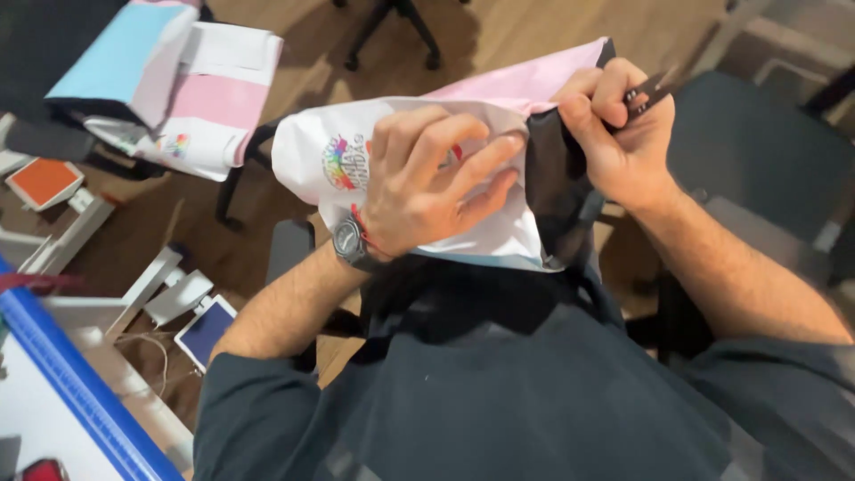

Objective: Inspecting the interior and exterior seams of a custom printed bag and trimming loose threads with a thread snipper.

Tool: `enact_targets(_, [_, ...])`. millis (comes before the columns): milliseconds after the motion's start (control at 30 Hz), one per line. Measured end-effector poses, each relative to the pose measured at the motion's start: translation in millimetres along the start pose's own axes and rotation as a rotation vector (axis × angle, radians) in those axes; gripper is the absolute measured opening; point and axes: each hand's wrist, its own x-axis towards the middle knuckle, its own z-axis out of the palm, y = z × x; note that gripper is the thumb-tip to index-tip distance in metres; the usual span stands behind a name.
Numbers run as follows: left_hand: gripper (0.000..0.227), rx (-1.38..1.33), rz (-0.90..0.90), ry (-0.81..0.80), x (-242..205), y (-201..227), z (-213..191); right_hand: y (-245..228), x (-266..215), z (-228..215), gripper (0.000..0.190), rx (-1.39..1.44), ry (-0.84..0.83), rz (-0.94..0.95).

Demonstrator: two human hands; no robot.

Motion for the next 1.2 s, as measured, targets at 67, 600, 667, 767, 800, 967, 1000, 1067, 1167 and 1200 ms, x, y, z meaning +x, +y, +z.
enact_targets(67, [0.033, 0.01, 0.028, -0.014, -1.2, 1.8, 9.8, -6.2, -6.0, -2.9, 0.041, 0.0, 0.04, 0.018])
enact_targets(600, [0.01, -0.124, -0.397, 0.068, -28.5, -109.1, 0.3, -34.0, -42.6, -22.7, 0.042, -0.112, 0.169, 0.025])
enact_targets(667, [0.017, -0.221, -0.285, 0.039, 1.3, -71.8, -14.3, -35.9, -39.6, -17.4, 0.041, -0.108, 0.156, 0.031])
enact_targets(767, [0.035, -0.375, -0.106, -0.023, 28.6, -37.2, -14.0, -39.5, -38.4, -11.5, 0.039, -0.116, 0.132, 0.042])
enact_targets(800, [0.039, -0.425, -0.037, -0.054, 34.4, -29.5, -10.8, -40.7, -38.6, -9.3, 0.037, -0.126, 0.118, 0.041])
enact_targets(967, [0.02, -0.543, -0.033, -0.1, 25.7, -14.2, 19.1, -52.7, -38.3, 1.5, 0.037, -0.283, 0.054, 0.004])
enact_targets(1000, [0.011, -0.542, -0.043, -0.094, 26.2, -12.5, 24.5, -55.1, -36.9, 2.3, 0.036, -0.332, 0.039, -0.007])
enact_targets(1067, [0.01, -0.565, -0.081, -0.049, 22.7, -8.9, 30.6, -53.6, -31.4, -3.9, 0.036, -0.347, 0.019, -0.022])
enact_targets(1167, [0.009, -0.599, -0.196, -0.019, 16.0, -0.2, 33.1, -73.2, -23.7, 12.0, 0.036, -0.487, 0.033, -0.062])
enact_targets(1200, [0.009, -0.605, -0.24, -0.01, 16.2, -0.2, 34.7, -83.1, -17.0, 19.7, 0.038, -0.636, 0.066, -0.12])
